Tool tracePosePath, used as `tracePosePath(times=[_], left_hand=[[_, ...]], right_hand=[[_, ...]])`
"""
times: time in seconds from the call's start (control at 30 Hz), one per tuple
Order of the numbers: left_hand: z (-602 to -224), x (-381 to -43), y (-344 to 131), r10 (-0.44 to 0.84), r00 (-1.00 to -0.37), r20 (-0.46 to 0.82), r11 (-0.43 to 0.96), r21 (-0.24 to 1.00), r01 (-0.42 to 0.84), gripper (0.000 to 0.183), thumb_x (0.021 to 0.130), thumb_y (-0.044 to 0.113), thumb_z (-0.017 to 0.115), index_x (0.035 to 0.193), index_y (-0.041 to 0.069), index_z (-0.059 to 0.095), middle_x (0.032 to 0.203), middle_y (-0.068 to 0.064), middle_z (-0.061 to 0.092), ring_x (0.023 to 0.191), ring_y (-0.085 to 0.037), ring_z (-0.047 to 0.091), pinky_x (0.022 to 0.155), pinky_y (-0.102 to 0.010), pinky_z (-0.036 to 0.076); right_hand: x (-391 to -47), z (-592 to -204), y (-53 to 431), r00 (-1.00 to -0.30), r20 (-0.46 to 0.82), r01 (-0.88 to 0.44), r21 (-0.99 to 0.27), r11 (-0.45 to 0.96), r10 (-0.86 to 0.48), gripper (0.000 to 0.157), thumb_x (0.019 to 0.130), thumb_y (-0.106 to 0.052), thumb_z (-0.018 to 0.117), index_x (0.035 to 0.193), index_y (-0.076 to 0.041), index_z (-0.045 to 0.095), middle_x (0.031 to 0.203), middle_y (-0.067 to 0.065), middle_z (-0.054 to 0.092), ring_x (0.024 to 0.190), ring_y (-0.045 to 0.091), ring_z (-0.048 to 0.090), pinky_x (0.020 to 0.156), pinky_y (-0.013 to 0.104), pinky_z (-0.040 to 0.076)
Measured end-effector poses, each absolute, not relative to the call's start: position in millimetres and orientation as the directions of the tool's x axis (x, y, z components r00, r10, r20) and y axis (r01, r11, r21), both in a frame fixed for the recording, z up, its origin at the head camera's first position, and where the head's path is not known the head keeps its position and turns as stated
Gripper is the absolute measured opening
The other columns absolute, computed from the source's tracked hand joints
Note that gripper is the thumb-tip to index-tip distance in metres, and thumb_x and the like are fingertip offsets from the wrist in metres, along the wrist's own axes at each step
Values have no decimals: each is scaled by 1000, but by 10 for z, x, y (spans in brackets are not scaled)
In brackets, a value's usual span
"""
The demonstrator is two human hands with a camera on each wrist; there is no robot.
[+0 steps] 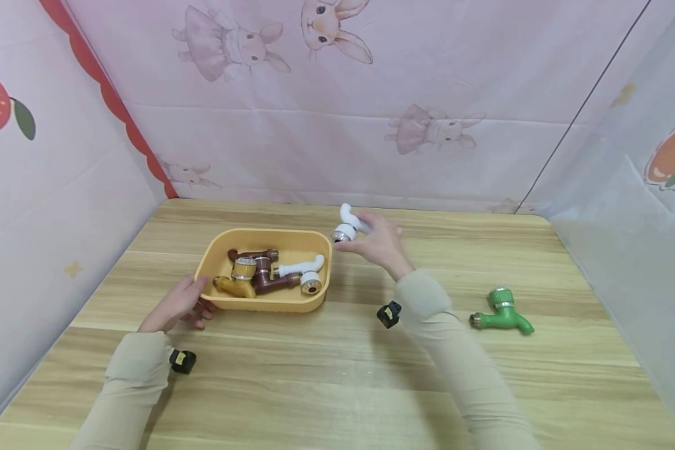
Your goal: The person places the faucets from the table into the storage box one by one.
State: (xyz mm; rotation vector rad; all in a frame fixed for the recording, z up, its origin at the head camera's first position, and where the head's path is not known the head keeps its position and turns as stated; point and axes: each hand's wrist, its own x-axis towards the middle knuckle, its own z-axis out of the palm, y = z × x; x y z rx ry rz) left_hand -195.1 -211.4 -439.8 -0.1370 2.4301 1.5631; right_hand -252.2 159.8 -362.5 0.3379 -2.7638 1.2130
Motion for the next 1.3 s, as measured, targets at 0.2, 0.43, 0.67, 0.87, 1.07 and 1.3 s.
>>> tracePosePath(times=[0.2, 0.43, 0.67, 0.87, 1.07, 1.3], left_hand=[[-4400, -1953, -2115, 50, -963, -265, 420, 880, -220, 42, 100, 26, 19, 120, -11, 29, 75, -19, 56, 56, -21, 57, 47, -38, 54], [-4387, -1953, -2113, 41, -960, -276, 428, 873, -233, 43, 100, 26, 19, 120, -10, 29, 76, -19, 56, 57, -21, 57, 48, -38, 55], [-4384, -1960, -2122, 49, -961, -274, 423, 877, -228, 44, 100, 26, 18, 123, -10, 29, 75, -19, 56, 57, -21, 57, 48, -38, 55], [-4389, -1965, -2120, 49, -960, -276, 421, 877, -230, 43, 100, 25, 19, 122, -10, 31, 76, -19, 56, 57, -22, 57, 49, -39, 55], [-4390, -1964, -2119, 46, -961, -272, 416, 880, -229, 43, 100, 26, 19, 122, -10, 30, 75, -19, 55, 57, -22, 57, 48, -38, 54], [-4397, -1965, -2126, 44, -961, -273, 418, 879, -230, 42, 100, 26, 20, 122, -9, 30, 76, -20, 55, 58, -22, 57, 48, -38, 55]], right_hand=[[-2533, -3649, 1417, -956, 197, -294, -699, 652, -219, 80, 60, -40, 83, 127, -8, 53, 122, 12, 55, 105, 26, 51, 90, 40, 43], [-2550, -3667, 1244, -949, 150, -303, -674, 674, -277, 82, 62, -42, 81, 130, -11, 49, 133, 10, 47, 122, 29, 40, 104, 49, 27], [-2575, -3709, 1071, -926, 122, -345, -658, 670, -357, 84, 64, -42, 80, 132, -7, 46, 133, 9, 47, 123, 28, 40, 105, 50, 26], [-2595, -3748, 914, -907, 111, -377, -641, 668, -406, 82, 62, -40, 81, 129, -7, 48, 131, 8, 49, 122, 27, 41, 105, 48, 27], [-2624, -3770, 788, -907, 51, -365, -591, 719, -418, 83, 61, -43, 81, 131, -11, 48, 132, 6, 49, 123, 27, 40, 106, 54, 18], [-2670, -3752, 667, -885, -21, -394, -500, 771, -466, 85, 64, -44, 80, 132, -7, 45, 132, 9, 48, 121, 28, 42, 104, 46, 30]])
